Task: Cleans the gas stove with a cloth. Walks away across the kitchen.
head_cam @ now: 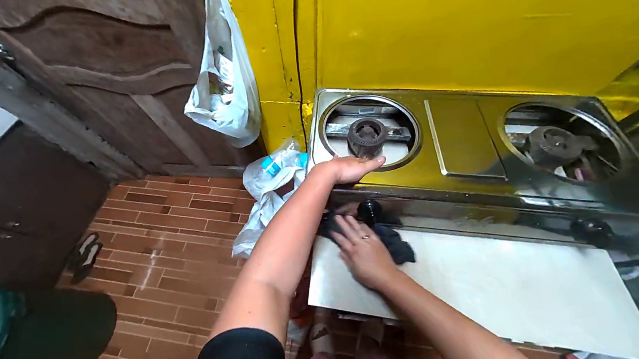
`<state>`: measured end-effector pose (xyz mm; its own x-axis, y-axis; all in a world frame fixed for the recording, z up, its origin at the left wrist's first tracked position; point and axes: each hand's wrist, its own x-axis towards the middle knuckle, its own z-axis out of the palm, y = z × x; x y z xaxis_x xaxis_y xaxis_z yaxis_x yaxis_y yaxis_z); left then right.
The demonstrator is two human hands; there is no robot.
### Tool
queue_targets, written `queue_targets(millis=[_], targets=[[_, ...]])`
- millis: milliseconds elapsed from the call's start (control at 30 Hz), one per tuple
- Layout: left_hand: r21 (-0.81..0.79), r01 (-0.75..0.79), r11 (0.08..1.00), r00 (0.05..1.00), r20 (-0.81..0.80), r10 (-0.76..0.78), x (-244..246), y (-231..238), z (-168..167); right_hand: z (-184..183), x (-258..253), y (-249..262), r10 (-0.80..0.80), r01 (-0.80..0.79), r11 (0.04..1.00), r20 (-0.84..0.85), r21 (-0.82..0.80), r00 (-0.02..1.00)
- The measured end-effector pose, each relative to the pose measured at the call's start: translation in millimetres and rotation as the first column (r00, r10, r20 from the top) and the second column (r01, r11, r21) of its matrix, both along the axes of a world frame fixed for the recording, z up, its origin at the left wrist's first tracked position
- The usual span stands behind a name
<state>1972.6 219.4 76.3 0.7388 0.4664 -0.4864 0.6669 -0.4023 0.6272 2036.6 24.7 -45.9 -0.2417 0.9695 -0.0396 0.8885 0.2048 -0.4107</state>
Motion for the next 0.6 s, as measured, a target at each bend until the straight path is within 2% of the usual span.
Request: queue_targets(millis=[67, 167, 200, 233, 267, 300, 333, 367, 400, 433, 533, 600], targets=[[-0.046, -0.05, 0.998, 0.998, -0.047, 0.048, -1, 2, 1, 1, 28, -26, -0.183, 0.184, 0.982, -0.005, 0.039, 0.983], [-0.132, -0.128, 0.983, 0.99, -0.082, 0.118, -1, 3, 5, 41, 61, -39, -0.335, 0.356, 0.926, 0.161, -0.129, 0.929], [-0.159, -0.143, 0.977, 0.988, -0.088, 0.13, -2, 1, 9, 53, 62, -40, -0.34, 0.347, 0.937, 0.131, -0.035, 0.931], [-0.168, -0.153, 0.974, 0.986, -0.089, 0.14, -3, 0, 12, 57, 59, -39, -0.328, 0.312, 0.93, 0.054, 0.193, 0.943], [-0.172, -0.157, 0.972, 0.985, -0.095, 0.142, -2, -1, 15, 58, 51, -31, -0.307, 0.285, 0.868, -0.012, 0.405, 0.952], [-0.171, -0.163, 0.972, 0.984, -0.104, 0.147, -1, -1, 17, 59, 40, -20, -0.3, 0.28, 0.804, -0.048, 0.524, 0.953], [-0.168, -0.174, 0.97, 0.981, -0.116, 0.156, 0, -2, 18, 58, 26, -7, -0.311, 0.291, 0.799, -0.052, 0.526, 0.949], [-0.16, -0.177, 0.971, 0.979, -0.13, 0.157, 1, -2, 18, 58, 10, 6, -0.328, 0.308, 0.858, -0.022, 0.411, 0.944], [-0.15, -0.173, 0.973, 0.978, -0.145, 0.152, 3, -2, 18, 59, -9, 20, -0.338, 0.325, 0.922, 0.029, 0.21, 0.941], [-0.139, -0.166, 0.976, 0.977, -0.159, 0.143, 4, -2, 18, 52, -29, 34, -0.325, 0.314, 0.942, 0.081, 0.122, 0.942], [-0.13, -0.13, 0.983, 0.98, -0.168, 0.108, 5, -4, 19, 23, -72, 50, -0.21, 0.186, 0.966, 0.127, 0.18, 0.969], [-0.129, -0.098, 0.987, 0.987, -0.138, 0.08, 3, -4, 16, 14, -71, 45, -0.193, 0.144, 0.948, 0.154, 0.282, 0.969]])
